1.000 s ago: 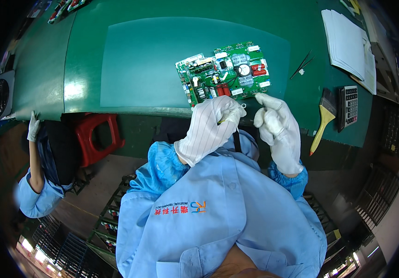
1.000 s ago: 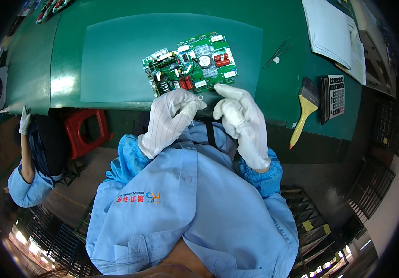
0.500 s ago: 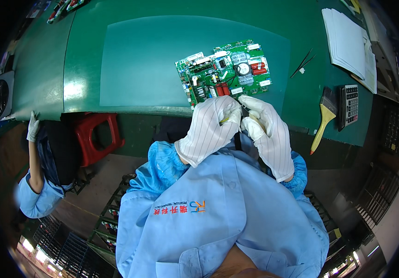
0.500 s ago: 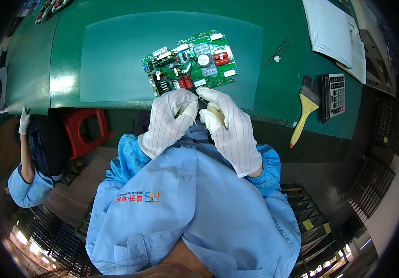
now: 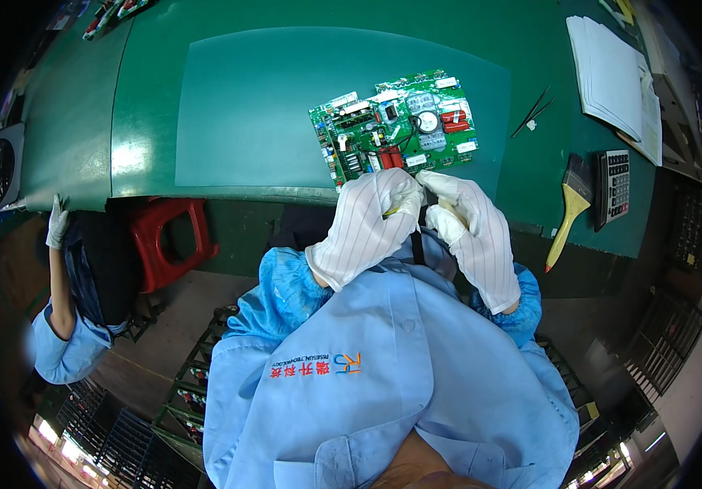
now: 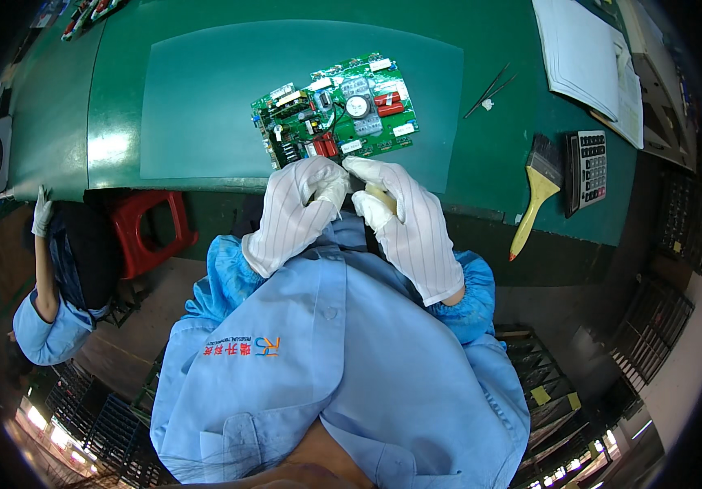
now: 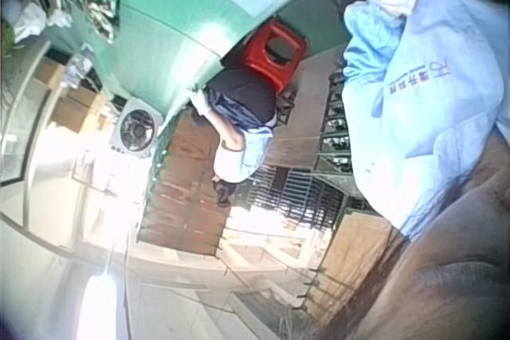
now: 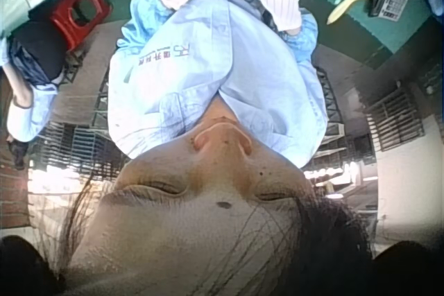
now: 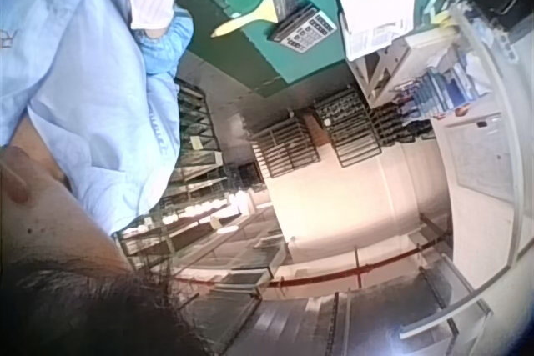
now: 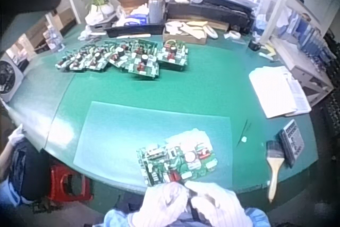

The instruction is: Inspecting and cleaning components on a printed circuit board at an assembly station.

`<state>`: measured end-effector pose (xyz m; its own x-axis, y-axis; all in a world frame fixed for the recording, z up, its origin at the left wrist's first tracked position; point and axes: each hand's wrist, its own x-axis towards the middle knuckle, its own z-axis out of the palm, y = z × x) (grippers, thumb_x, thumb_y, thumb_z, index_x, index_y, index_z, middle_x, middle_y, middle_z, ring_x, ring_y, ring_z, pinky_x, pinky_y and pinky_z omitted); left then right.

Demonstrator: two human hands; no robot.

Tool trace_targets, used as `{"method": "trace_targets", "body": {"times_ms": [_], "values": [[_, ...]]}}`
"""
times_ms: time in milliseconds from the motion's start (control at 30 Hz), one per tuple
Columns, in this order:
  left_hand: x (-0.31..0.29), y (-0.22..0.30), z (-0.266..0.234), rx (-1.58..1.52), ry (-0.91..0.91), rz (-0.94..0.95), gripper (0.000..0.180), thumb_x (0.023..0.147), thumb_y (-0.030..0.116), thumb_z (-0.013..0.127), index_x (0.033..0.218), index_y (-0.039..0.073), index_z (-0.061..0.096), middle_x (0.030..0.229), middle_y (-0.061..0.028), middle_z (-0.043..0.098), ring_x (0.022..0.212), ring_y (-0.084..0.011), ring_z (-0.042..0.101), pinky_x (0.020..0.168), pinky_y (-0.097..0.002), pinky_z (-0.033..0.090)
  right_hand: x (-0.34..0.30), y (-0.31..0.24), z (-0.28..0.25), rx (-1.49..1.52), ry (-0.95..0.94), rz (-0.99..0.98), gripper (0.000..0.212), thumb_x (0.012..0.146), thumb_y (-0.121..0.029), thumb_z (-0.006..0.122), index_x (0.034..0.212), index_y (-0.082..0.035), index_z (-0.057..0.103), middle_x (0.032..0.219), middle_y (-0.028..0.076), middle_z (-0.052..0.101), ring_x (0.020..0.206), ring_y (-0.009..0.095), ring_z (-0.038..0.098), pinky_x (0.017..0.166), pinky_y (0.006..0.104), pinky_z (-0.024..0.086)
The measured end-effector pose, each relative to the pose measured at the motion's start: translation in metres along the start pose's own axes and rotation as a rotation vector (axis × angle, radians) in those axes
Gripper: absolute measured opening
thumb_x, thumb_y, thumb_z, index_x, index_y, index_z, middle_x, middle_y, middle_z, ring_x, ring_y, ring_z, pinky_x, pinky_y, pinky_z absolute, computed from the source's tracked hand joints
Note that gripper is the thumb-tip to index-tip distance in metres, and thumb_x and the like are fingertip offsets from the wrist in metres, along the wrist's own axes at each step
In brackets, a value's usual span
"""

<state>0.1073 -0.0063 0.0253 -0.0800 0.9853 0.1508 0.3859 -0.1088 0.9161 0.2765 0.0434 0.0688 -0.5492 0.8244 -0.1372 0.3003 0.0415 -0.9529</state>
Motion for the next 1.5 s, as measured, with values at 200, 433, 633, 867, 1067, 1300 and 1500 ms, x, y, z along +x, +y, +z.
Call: {"method": "trace_targets", "body": {"times_ms": [200, 433, 633, 867, 1067, 1300, 1500], "values": [[0.001, 0.002, -0.002, -0.044, -0.054, -0.028, 0.017, 0.076, 0.008, 0.064, 0.091, 0.0, 0.062, 0.084, -0.0135, 0.062, 0.07, -0.0331, 0.06, 0.065, -0.0392, 0.048, 0.001, 0.007, -0.001, 0.013, 0.007, 0.006, 0.035, 0.087, -0.003, 0.062, 0.121, 0.001, 0.057, 0.117, 0.013, 0.064, 0.102, 0.023, 0.064, 0.091, 0.0309, 0.049], [0.0, -0.004, -0.004, 0.13, -0.035, 0.161, 0.016, 0.077, 0.007, 0.065, 0.091, 0.0, 0.062, 0.09, -0.0123, 0.062, 0.075, -0.0312, 0.06, 0.065, -0.0395, 0.048, -0.001, 0.005, 0.002, 0.08, 0.024, 0.051, 0.033, 0.087, -0.002, 0.062, 0.119, 0.001, 0.059, 0.115, 0.013, 0.065, 0.101, 0.023, 0.064, 0.089, 0.031, 0.049], [-0.001, -0.006, -0.003, 0.183, -0.031, 0.225, 0.017, 0.076, 0.005, 0.065, 0.091, -0.001, 0.061, 0.092, -0.0129, 0.062, 0.077, -0.03, 0.061, 0.065, -0.0386, 0.049, 0.003, 0.007, 0.0, -0.021, -0.002, -0.013, 0.035, 0.086, -0.002, 0.062, 0.121, 0.0, 0.058, 0.116, 0.013, 0.064, 0.099, 0.022, 0.064, 0.088, 0.0304, 0.049], [0.003, -0.008, -0.01, 0.185, -0.069, 0.287, 0.022, 0.069, 0.005, 0.068, 0.09, 0.0, 0.062, 0.092, -0.0134, 0.061, 0.078, -0.0301, 0.061, 0.062, -0.0389, 0.049, 0.001, 0.002, -0.001, 0.118, -0.028, 0.073, 0.036, 0.087, 0.0, 0.06, 0.122, 0.0, 0.057, 0.117, 0.013, 0.064, 0.1, 0.022, 0.064, 0.089, 0.0299, 0.049], [0.003, -0.012, -0.01, 0.311, -0.058, 0.396, 0.023, 0.068, 0.006, 0.069, 0.089, -0.001, 0.062, 0.094, -0.0144, 0.061, 0.078, -0.0319, 0.061, 0.06, -0.0392, 0.048, 0.002, 0.004, 0.0, 0.107, -0.028, 0.03, 0.036, 0.087, 0.001, 0.059, 0.122, 0.001, 0.057, 0.117, 0.013, 0.063, 0.1, 0.021, 0.063, 0.089, 0.03, 0.049], [0.014, 0.008, -0.021, -0.339, -0.224, -0.328, 0.012, 0.08, 0.011, 0.061, 0.085, 0.0, 0.062, 0.078, -0.0074, 0.061, 0.067, -0.0158, 0.055, 0.059, -0.0308, 0.045, 0.002, -0.003, -0.002, 0.105, -0.059, 0.12, 0.036, 0.087, -0.001, 0.059, 0.123, 0.001, 0.057, 0.115, 0.013, 0.064, 0.099, 0.021, 0.064, 0.089, 0.0306, 0.049], [0.016, 0.007, -0.025, -0.243, -0.26, -0.187, 0.019, 0.082, 0.018, 0.054, 0.079, 0.0, 0.061, 0.073, -0.0056, 0.06, 0.063, -0.0134, 0.05, 0.059, -0.0288, 0.043, 0.001, -0.001, -0.002, -0.002, -0.066, 0.062, 0.035, 0.087, -0.003, 0.059, 0.122, 0.0, 0.056, 0.111, 0.015, 0.064, 0.094, 0.026, 0.065, 0.086, 0.0321, 0.05]]}}
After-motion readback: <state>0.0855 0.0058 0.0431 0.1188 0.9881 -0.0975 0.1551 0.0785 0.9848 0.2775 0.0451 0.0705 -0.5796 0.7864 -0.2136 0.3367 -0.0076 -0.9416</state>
